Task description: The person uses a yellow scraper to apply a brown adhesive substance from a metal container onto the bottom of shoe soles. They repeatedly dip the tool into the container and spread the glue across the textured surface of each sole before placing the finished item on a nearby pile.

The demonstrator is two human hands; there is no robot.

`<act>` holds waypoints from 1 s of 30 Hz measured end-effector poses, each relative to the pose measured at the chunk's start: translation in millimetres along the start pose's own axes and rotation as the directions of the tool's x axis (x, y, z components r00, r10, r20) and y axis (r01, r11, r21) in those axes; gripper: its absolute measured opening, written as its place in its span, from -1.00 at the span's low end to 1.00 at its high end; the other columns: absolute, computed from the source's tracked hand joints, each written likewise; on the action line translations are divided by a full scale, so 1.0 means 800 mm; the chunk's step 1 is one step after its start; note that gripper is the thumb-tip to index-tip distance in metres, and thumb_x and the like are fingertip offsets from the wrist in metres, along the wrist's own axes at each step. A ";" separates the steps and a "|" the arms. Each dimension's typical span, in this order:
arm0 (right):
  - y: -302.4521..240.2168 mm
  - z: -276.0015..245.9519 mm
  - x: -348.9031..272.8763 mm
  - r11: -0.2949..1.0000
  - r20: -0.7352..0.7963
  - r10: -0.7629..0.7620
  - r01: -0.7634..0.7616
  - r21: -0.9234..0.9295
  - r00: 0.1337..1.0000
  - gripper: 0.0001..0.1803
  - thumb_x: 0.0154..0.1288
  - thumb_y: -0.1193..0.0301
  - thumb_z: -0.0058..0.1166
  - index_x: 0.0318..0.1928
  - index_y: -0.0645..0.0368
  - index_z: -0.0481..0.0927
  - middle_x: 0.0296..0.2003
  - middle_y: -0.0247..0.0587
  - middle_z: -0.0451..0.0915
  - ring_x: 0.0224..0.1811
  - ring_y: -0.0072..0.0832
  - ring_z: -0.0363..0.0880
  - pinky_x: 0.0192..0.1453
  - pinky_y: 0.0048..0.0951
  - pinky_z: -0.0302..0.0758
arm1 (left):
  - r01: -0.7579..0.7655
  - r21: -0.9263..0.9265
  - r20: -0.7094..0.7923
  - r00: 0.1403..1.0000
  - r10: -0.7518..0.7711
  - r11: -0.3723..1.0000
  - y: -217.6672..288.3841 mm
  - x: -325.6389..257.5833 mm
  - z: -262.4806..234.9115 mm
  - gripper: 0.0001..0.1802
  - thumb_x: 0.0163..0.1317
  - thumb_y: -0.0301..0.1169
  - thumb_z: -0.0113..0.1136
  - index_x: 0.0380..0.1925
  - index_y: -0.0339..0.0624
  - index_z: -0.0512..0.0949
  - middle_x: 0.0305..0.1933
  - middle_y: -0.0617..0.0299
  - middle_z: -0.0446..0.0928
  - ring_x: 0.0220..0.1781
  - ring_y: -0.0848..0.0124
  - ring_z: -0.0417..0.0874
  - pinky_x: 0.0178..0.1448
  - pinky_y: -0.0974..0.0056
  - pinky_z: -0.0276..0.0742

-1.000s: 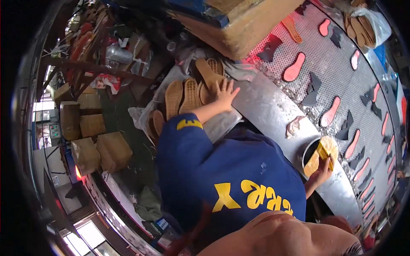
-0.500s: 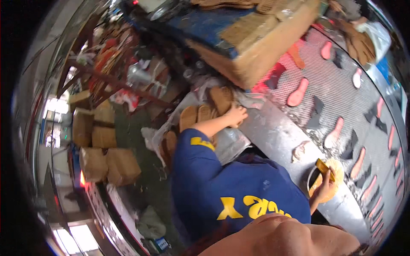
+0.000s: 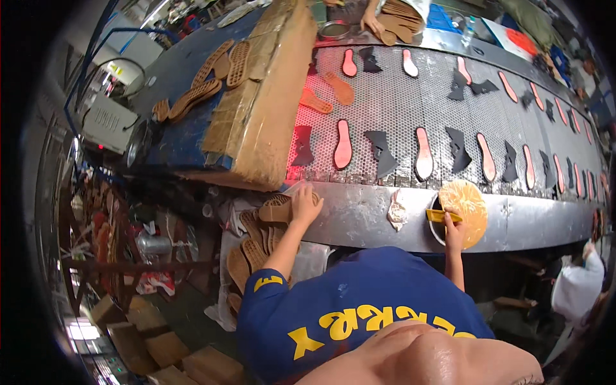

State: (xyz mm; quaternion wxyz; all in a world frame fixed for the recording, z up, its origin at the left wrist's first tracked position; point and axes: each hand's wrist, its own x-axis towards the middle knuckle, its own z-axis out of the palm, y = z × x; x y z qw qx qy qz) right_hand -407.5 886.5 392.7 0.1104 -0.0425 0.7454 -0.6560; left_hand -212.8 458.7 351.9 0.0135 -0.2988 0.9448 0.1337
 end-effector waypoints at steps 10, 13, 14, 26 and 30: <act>0.041 -0.023 -0.016 0.869 -0.098 -0.216 0.146 -0.473 0.971 -0.83 0.21 0.52 0.14 -0.16 0.21 0.64 -0.25 0.00 0.66 -0.17 -0.14 0.65 -0.07 -0.28 0.53 | -0.244 0.308 0.158 0.966 0.203 0.920 -0.126 -0.055 0.036 0.07 -0.28 -0.23 0.55 0.33 0.03 0.22 0.35 0.00 0.19 0.42 0.04 0.19 0.44 -0.03 0.15; 0.036 -0.022 -0.022 0.872 -0.137 -0.215 0.127 -0.472 0.967 -0.83 0.20 0.54 0.12 -0.18 0.22 0.64 -0.26 0.00 0.65 -0.18 -0.14 0.65 -0.06 -0.27 0.53 | -0.150 0.199 0.165 0.979 0.118 0.968 -0.103 -0.049 0.017 -0.12 -0.23 -0.34 0.50 0.21 -0.09 0.34 0.20 0.01 0.32 0.27 0.06 0.35 0.27 0.01 0.36; 0.036 -0.023 -0.023 0.864 -0.143 -0.215 0.120 -0.490 0.966 -0.84 0.20 0.54 0.12 -0.18 0.22 0.63 -0.26 0.00 0.65 -0.18 -0.13 0.65 -0.06 -0.27 0.53 | -0.108 0.134 0.184 0.979 0.082 0.985 -0.089 -0.044 0.005 -0.19 -0.21 -0.35 0.48 0.16 -0.14 0.38 0.11 0.01 0.39 0.17 0.08 0.44 0.20 0.01 0.43; 0.081 -0.024 -0.013 0.482 -0.054 -0.466 0.202 -0.852 0.883 -0.86 0.17 0.46 0.12 -0.23 0.02 0.65 -0.35 -0.22 0.54 -0.23 -0.25 0.53 -0.14 -0.21 0.36 | 0.596 -0.740 0.563 0.802 0.200 -0.312 0.002 -0.013 -0.023 -0.54 0.10 -0.43 -0.06 0.01 -0.41 0.47 -0.22 -0.02 0.62 -0.27 0.17 0.68 -0.15 0.15 0.66; 0.093 -0.016 -0.011 0.353 -0.042 -0.505 0.162 -0.921 0.862 -0.82 0.10 0.45 0.15 -0.24 -0.02 0.67 -0.38 -0.29 0.47 -0.21 -0.28 0.49 -0.14 -0.20 0.33 | 0.628 -0.681 0.620 0.768 0.160 -0.375 0.029 -0.016 0.010 -0.36 -0.11 -0.49 -0.11 0.11 -0.41 0.39 -0.10 -0.17 0.57 -0.10 0.03 0.63 0.05 0.01 0.59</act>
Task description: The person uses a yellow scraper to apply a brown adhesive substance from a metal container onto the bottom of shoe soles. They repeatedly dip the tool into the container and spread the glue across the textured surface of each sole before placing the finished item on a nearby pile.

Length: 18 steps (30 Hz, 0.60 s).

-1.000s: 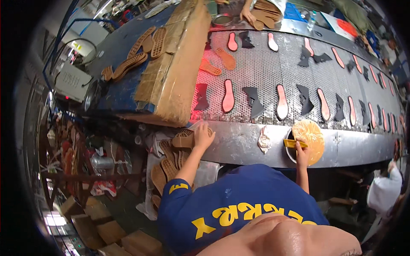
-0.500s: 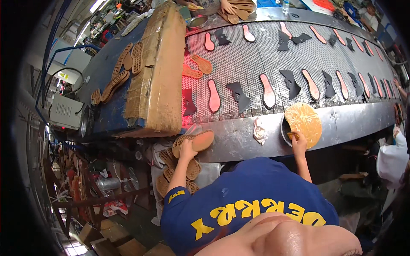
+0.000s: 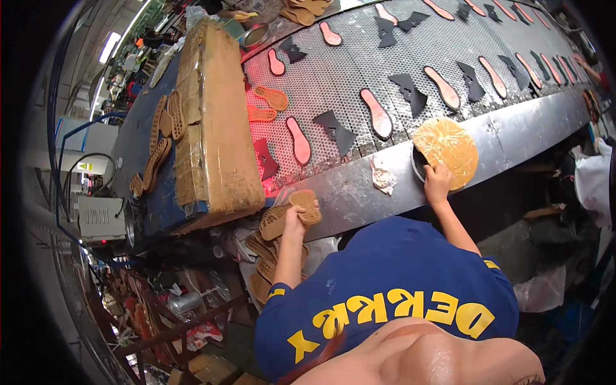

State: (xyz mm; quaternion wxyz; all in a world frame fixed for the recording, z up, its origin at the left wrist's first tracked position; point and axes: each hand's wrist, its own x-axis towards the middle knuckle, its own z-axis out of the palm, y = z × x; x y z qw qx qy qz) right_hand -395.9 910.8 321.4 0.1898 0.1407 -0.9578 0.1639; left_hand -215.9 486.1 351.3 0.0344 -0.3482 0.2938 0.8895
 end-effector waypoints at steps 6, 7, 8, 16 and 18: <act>-0.008 -0.005 0.003 0.942 -0.019 0.170 -0.157 0.298 0.985 -0.85 0.16 0.45 0.17 -0.23 -0.01 0.70 -0.39 -0.19 0.50 -0.28 -0.22 0.49 -0.18 -0.21 0.35 | -0.039 -0.251 0.025 0.999 0.047 0.967 -0.027 -0.017 0.054 -0.25 -0.11 -0.55 -0.13 0.26 -0.37 0.27 0.22 -0.13 0.43 0.14 0.04 0.54 0.13 -0.06 0.55; -0.007 -0.007 0.004 0.921 -0.013 0.202 -0.185 0.344 0.979 -0.86 0.20 0.44 0.17 -0.21 0.01 0.69 -0.40 -0.14 0.50 -0.30 -0.17 0.50 -0.19 -0.20 0.39 | -0.090 -0.202 0.005 0.996 0.093 0.975 -0.030 -0.019 0.064 -0.25 -0.10 -0.55 -0.14 0.27 -0.35 0.27 0.22 -0.13 0.43 0.14 0.05 0.55 0.13 -0.05 0.56; -0.007 -0.005 0.004 0.899 0.015 0.222 -0.211 0.383 0.975 -0.86 0.21 0.44 0.17 -0.21 0.02 0.69 -0.40 -0.13 0.50 -0.30 -0.15 0.51 -0.19 -0.20 0.41 | -0.140 -0.151 -0.013 0.990 0.140 0.979 -0.031 -0.021 0.073 -0.25 -0.09 -0.55 -0.14 0.27 -0.34 0.27 0.23 -0.12 0.42 0.14 0.06 0.55 0.12 -0.05 0.56; 0.024 0.008 0.012 0.549 0.221 0.466 -0.476 0.687 0.857 -0.82 0.26 0.44 0.14 -0.14 0.17 0.67 -0.20 -0.07 0.64 -0.12 -0.26 0.62 -0.04 -0.36 0.50 | -0.343 0.073 0.187 0.927 0.325 0.936 -0.029 -0.034 0.138 -0.37 0.18 -0.42 -0.19 0.32 -0.23 0.17 0.20 -0.13 0.44 -0.06 0.09 0.63 -0.29 0.02 0.72; 0.049 0.040 -0.003 0.619 0.129 0.445 -0.409 0.671 0.886 -0.81 0.27 0.43 0.12 -0.13 0.18 0.67 -0.19 -0.06 0.64 -0.13 -0.29 0.61 -0.05 -0.36 0.50 | -0.394 0.092 0.282 0.891 0.356 0.915 -0.033 -0.037 0.156 -0.40 0.24 -0.38 -0.19 0.32 -0.22 0.11 0.19 -0.17 0.42 -0.10 0.11 0.64 -0.38 0.09 0.74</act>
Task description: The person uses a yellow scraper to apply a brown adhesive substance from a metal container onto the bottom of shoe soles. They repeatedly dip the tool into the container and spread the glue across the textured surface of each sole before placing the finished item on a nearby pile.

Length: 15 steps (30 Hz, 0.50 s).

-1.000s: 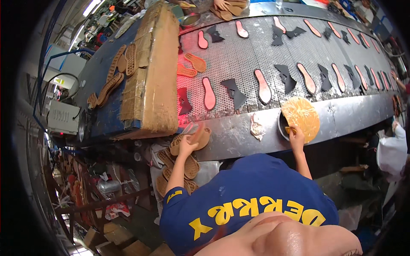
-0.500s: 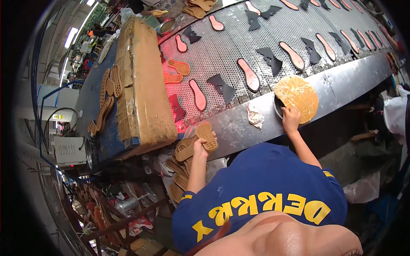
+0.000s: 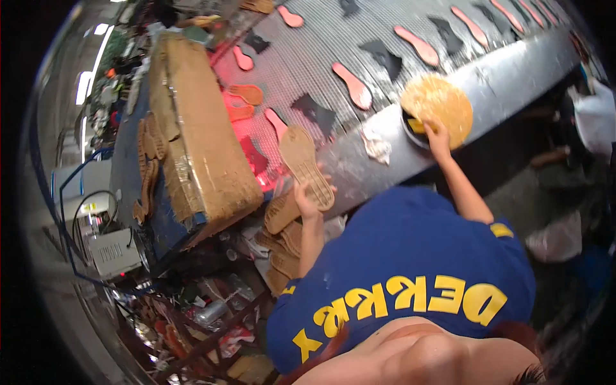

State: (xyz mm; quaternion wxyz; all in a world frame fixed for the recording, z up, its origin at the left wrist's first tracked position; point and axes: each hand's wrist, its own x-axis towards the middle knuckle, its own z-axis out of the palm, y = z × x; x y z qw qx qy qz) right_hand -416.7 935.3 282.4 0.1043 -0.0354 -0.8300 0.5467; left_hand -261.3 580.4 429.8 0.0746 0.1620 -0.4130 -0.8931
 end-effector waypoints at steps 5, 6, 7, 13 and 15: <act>-0.053 -0.013 -0.005 0.978 0.127 0.194 -0.202 0.058 0.973 -0.82 0.28 0.43 0.14 -0.13 0.15 0.68 -0.51 -0.23 0.60 -0.48 -0.53 0.56 -0.35 -0.50 0.46 | -0.126 0.164 0.091 0.989 0.112 0.978 -0.001 -0.008 0.032 -0.44 0.33 -0.34 -0.33 0.33 -0.25 0.07 0.19 -0.22 0.40 -0.14 0.12 0.64 -0.35 0.09 0.76; -0.057 -0.014 -0.003 0.939 0.148 0.317 -0.332 0.094 0.937 -0.83 0.30 0.42 0.13 -0.13 0.13 0.69 -0.54 -0.26 0.59 -0.52 -0.57 0.54 -0.39 -0.53 0.44 | -0.147 0.202 0.121 0.985 0.125 0.968 0.002 -0.006 0.036 -0.44 0.35 -0.33 -0.37 0.34 -0.24 0.07 0.20 -0.23 0.40 -0.13 0.12 0.65 -0.33 0.08 0.77; -0.045 -0.014 -0.003 0.895 0.174 0.366 -0.397 0.204 0.914 -0.83 0.34 0.41 0.11 -0.11 0.11 0.68 -0.52 -0.34 0.57 -0.53 -0.67 0.53 -0.45 -0.64 0.41 | -0.136 0.227 0.124 0.986 0.110 0.964 0.004 -0.006 0.041 -0.46 0.38 -0.32 -0.38 0.34 -0.23 0.07 0.20 -0.23 0.40 -0.13 0.10 0.65 -0.34 0.09 0.77; -0.019 -0.019 0.018 0.339 0.425 0.506 -0.626 0.703 0.751 -0.69 0.38 0.39 0.08 0.05 0.29 0.53 -0.35 -0.21 0.59 -0.48 -0.52 0.55 -0.40 -0.57 0.51 | -0.004 -0.048 0.140 0.990 0.011 0.999 0.019 0.004 0.075 -0.46 0.43 -0.20 -0.43 0.33 -0.20 0.10 0.19 -0.24 0.39 -0.15 0.13 0.64 -0.39 0.12 0.74; -0.019 -0.020 0.024 0.048 0.517 0.469 -0.606 0.794 0.716 -0.70 0.38 0.38 0.08 0.03 0.29 0.53 -0.34 -0.21 0.56 -0.42 -0.47 0.54 -0.34 -0.53 0.53 | 0.046 -0.103 0.178 0.984 -0.027 0.994 0.023 0.008 0.080 -0.44 0.44 -0.15 -0.45 0.34 -0.20 0.11 0.20 -0.22 0.39 -0.14 0.13 0.64 -0.37 0.11 0.73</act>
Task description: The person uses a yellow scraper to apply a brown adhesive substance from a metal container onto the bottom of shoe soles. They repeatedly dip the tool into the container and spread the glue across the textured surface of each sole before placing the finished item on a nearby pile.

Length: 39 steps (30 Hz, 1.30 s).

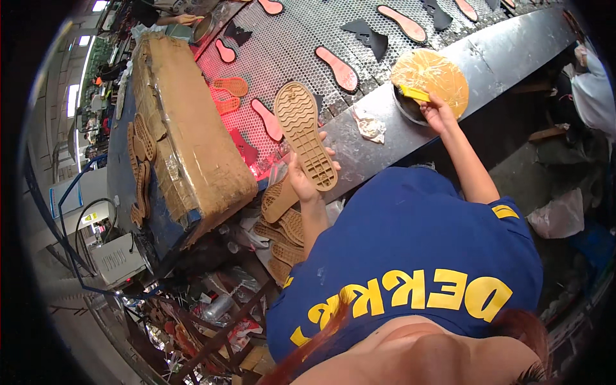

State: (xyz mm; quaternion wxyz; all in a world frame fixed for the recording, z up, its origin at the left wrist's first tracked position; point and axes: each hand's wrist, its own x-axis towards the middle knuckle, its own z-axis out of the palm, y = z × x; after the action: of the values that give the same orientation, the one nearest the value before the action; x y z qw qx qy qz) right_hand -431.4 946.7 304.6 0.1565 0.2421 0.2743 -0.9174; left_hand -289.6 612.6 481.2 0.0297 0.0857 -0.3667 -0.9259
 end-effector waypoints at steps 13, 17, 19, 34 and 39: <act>-0.004 0.267 -0.139 0.055 0.858 -0.390 0.939 -0.339 0.333 -0.55 0.41 0.09 -0.02 -0.06 0.27 0.57 -0.01 -0.10 0.53 -0.01 -0.29 0.57 0.14 -0.35 0.48 | -0.110 0.147 0.087 0.991 0.098 0.983 -0.007 -0.019 0.047 -0.38 0.41 -0.07 -0.29 0.29 -0.32 0.11 0.21 -0.23 0.38 -0.13 0.21 0.62 -0.32 0.20 0.72; 0.017 0.297 -0.159 -0.022 0.891 -0.388 0.964 -0.265 0.236 -0.59 0.31 0.12 0.13 -0.10 0.24 0.64 -0.12 -0.09 0.56 -0.08 -0.27 0.59 -0.03 -0.37 0.53 | -0.113 0.195 0.072 0.992 0.100 0.974 0.002 -0.027 0.066 -0.31 0.38 -0.02 -0.27 0.28 -0.38 0.13 0.19 -0.22 0.39 -0.16 0.25 0.62 -0.32 0.25 0.71; 0.025 0.301 -0.154 -0.031 0.901 -0.371 0.966 -0.256 0.227 -0.61 0.31 0.14 0.14 -0.10 0.25 0.64 -0.11 -0.07 0.56 -0.09 -0.27 0.59 -0.04 -0.36 0.53 | -0.120 0.215 0.090 0.991 0.102 0.969 0.006 -0.031 0.071 -0.30 0.37 0.00 -0.27 0.29 -0.38 0.12 0.19 -0.23 0.39 -0.17 0.25 0.62 -0.32 0.25 0.71; 0.043 0.311 -0.157 -0.070 0.899 -0.393 0.969 -0.239 0.193 -0.60 0.36 0.14 0.08 -0.10 0.26 0.64 -0.14 -0.02 0.56 -0.11 -0.23 0.61 -0.07 -0.34 0.55 | -0.151 0.292 0.086 0.988 0.131 0.945 -0.010 -0.050 0.077 -0.23 0.38 0.08 -0.19 0.26 -0.44 0.09 0.18 -0.27 0.39 -0.22 0.31 0.64 -0.32 0.32 0.66; 0.032 0.310 -0.155 -0.090 0.929 -0.339 0.977 -0.191 0.151 -0.60 0.37 0.13 0.06 -0.11 0.25 0.63 -0.11 -0.02 0.55 -0.10 -0.23 0.61 -0.03 -0.33 0.54 | -0.166 0.365 0.102 0.985 0.137 0.916 -0.014 -0.051 0.075 -0.21 0.38 0.09 -0.16 0.29 -0.43 0.09 0.18 -0.23 0.40 -0.26 0.35 0.62 -0.32 0.35 0.63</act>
State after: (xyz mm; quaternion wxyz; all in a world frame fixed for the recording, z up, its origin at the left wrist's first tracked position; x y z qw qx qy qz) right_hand -406.0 801.6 541.3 -0.2150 -0.3916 0.6853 -0.5751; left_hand -260.1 665.6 521.9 0.0708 0.0265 -0.5418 -0.8371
